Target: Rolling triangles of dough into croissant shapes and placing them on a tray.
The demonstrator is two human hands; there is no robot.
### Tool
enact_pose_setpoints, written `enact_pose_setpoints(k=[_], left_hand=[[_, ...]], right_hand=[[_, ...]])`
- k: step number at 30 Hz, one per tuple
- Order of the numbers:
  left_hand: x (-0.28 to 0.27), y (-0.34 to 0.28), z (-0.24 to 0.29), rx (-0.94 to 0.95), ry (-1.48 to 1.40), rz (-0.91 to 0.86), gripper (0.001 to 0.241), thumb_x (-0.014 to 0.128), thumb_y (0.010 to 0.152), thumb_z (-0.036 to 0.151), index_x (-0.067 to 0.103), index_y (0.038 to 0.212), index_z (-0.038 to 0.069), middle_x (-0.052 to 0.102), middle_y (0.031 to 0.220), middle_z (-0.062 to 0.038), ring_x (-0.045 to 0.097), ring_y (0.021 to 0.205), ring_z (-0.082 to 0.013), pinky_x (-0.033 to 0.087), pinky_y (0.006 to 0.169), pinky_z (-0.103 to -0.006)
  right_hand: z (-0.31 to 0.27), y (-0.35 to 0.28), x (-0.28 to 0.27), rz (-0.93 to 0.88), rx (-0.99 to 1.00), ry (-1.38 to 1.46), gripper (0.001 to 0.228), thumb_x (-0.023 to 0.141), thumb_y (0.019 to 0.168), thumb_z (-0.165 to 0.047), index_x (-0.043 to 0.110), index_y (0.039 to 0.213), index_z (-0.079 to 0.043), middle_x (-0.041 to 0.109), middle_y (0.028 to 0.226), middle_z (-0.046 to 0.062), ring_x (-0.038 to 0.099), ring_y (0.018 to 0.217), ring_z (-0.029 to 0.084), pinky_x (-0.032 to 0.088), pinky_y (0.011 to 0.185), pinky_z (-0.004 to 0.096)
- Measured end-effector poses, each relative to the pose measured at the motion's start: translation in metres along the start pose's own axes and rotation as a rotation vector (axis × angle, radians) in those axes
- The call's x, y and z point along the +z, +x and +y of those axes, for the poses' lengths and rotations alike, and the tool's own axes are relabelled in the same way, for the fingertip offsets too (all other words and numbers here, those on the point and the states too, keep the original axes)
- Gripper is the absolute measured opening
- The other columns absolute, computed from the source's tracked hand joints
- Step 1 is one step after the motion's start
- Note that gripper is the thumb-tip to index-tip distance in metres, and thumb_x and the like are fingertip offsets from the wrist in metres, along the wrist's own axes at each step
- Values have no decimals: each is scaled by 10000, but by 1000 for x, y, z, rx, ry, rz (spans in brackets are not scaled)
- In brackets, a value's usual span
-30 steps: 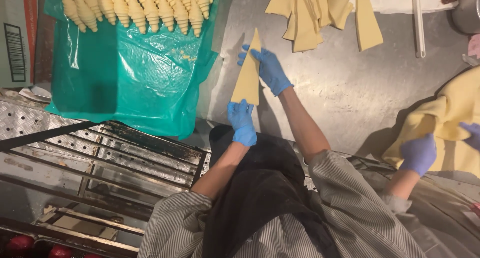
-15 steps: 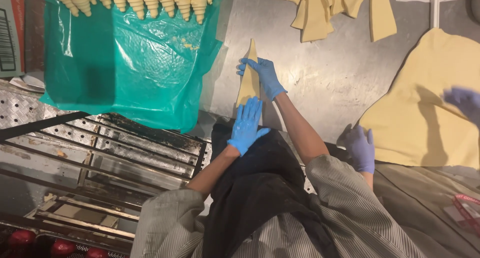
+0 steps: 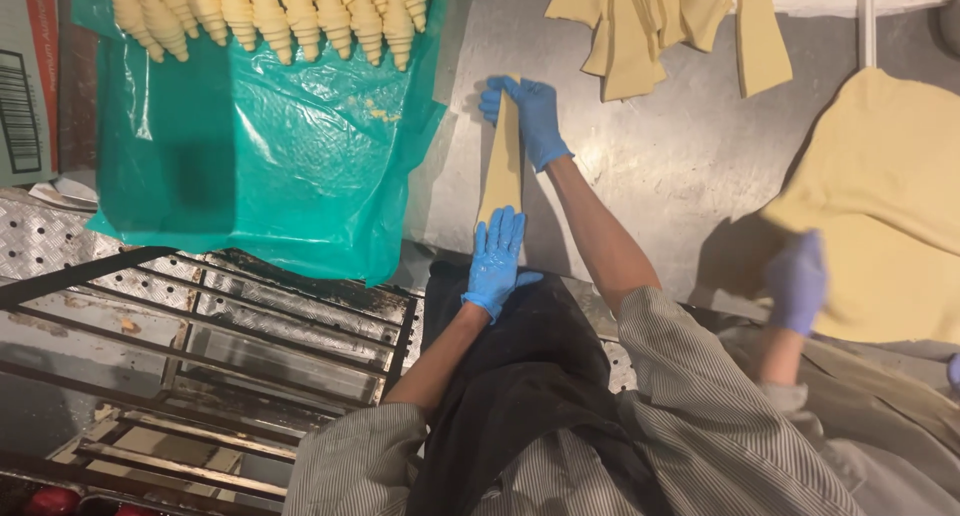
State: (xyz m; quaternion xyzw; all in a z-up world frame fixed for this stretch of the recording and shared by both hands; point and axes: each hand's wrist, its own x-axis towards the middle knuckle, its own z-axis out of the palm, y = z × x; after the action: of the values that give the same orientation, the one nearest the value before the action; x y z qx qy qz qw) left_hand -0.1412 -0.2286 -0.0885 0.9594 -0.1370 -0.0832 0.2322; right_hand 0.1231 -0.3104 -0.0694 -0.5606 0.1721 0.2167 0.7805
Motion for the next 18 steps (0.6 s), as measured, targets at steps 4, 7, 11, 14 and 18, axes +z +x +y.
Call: enact_pose_setpoints(k=[4,7,11,14,18], left_hand=[[-8,2,2,15,24,36,1296,735,687,738,211,1634,24,219,1689,-215,180,1578,-372,128,1270,-567],[-11,5,3,-9,46,-30,1286,732,677,736,221,1624,32,232,1673,-217,191,1563,-380,147,1259,-576],[-6,6,1,-5,56,-27,1258,714,696,741,229,1627,48,234,1667,-210,193,1558,-372,150,1250,-568],[-5,7,0,-5,61,-30,1253,703,697,741,224,1622,44,218,1670,-209,178,1559,-370,146,1249,-576],[0,5,-3,9,42,-4,1243,697,717,735,220,1621,27,218,1674,-219,178,1559,-386,147,1247,-569]], right_hand=[[-10,59,-6,-49,-111,63,301,605,1037,-170,683,1062,120,714,849,170,708,692,235,604,628,349],[-15,102,-14,-172,-149,193,313,609,1074,-158,661,1053,150,653,816,152,639,661,221,545,594,341],[-48,124,5,-73,-119,60,329,581,1055,-183,648,1029,138,666,787,159,652,636,223,556,557,341],[-60,140,7,-69,-87,-45,338,548,1050,-201,669,1062,115,696,809,153,688,657,222,608,594,331],[-57,176,-4,-137,-74,52,326,553,1088,-195,661,1067,112,634,800,114,635,657,198,575,581,329]])
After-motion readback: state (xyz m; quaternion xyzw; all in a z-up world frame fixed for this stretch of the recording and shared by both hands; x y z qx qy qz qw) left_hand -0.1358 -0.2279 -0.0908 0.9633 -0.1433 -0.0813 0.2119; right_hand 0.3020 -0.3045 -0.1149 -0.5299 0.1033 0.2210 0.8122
